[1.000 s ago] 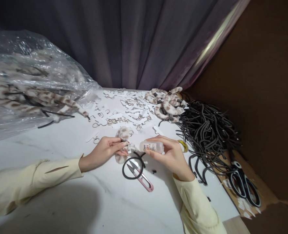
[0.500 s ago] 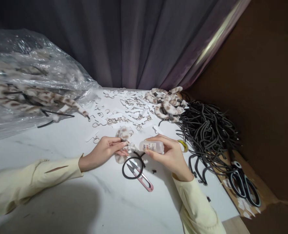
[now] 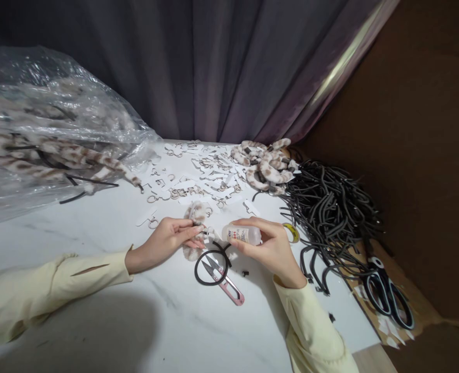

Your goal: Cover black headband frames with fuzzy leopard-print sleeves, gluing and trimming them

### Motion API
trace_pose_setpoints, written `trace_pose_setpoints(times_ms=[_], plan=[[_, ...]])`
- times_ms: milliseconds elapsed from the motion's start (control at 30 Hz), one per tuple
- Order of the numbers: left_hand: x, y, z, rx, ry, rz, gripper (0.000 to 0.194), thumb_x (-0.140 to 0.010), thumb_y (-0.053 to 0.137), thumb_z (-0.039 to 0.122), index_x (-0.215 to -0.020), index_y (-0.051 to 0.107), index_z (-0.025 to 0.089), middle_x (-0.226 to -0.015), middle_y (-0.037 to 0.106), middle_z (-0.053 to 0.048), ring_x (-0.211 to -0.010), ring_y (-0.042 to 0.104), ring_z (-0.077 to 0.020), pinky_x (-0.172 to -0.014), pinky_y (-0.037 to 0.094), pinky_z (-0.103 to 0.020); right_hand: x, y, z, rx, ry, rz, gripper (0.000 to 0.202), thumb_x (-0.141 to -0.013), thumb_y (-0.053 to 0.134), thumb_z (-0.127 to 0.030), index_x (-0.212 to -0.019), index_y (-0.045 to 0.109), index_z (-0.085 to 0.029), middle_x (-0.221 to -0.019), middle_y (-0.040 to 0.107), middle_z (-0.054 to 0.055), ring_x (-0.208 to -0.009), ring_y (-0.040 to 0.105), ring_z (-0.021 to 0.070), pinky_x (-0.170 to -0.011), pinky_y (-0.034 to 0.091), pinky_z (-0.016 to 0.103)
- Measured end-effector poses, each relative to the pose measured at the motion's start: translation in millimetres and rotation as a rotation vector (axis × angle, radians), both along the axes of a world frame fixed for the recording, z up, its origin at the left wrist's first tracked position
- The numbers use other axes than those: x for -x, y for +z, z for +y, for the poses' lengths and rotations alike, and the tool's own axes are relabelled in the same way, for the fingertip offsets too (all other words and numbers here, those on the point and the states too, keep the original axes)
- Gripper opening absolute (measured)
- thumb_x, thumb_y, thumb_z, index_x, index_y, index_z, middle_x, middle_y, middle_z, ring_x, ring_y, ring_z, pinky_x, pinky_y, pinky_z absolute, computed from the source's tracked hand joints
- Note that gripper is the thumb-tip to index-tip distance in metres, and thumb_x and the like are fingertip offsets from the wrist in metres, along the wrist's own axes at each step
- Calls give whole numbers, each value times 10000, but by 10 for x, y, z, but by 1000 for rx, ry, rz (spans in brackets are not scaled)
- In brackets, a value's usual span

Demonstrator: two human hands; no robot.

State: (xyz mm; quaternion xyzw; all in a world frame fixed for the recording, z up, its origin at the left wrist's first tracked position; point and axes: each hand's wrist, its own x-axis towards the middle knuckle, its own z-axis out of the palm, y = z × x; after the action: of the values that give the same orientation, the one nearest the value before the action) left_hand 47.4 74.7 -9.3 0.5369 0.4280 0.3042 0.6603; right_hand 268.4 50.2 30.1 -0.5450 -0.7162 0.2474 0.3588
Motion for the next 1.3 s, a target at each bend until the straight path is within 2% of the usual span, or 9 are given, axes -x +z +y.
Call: trace_pose_setpoints(times_ms=[267, 567, 967, 1300], plan=[[20, -36, -3, -6, -5, -26, 266, -805, 589, 361, -709, 620, 115, -742, 709, -84, -750, 698, -214, -632, 542, -262, -34, 26, -30, 62, -122, 117, 180, -629, 741, -322, -756, 696, -203, -797, 715, 49, -699, 646, 208, -580, 514, 273], [11, -30, 4, 18, 8, -48, 243, -799, 598, 336, -712, 622, 110, -691, 685, -57, -741, 690, -194, -671, 558, -271, 29, 31, -28, 113, -102, 105, 196, -631, 743, -329, -756, 704, -183, -796, 718, 54, -697, 648, 204, -588, 515, 268], [6, -22, 4, 33, 8, -54, 231, -795, 603, 335, -732, 631, 115, -717, 693, -60, -759, 693, -201, -683, 562, -280, 17, 2, -17, 89, -87, 56, 211, -643, 731, -345, -760, 708, -171, -786, 720, 62, -650, 638, 194, -539, 502, 260], [21, -47, 1, 15, 0, -55, 250, -796, 599, 357, -731, 627, 118, -726, 698, -66, -764, 696, -216, -659, 556, -281, 21, 5, -13, 93, -88, 54, 211, -646, 731, -344, -764, 708, -170, -797, 720, 60, -665, 639, 193, -563, 506, 260]])
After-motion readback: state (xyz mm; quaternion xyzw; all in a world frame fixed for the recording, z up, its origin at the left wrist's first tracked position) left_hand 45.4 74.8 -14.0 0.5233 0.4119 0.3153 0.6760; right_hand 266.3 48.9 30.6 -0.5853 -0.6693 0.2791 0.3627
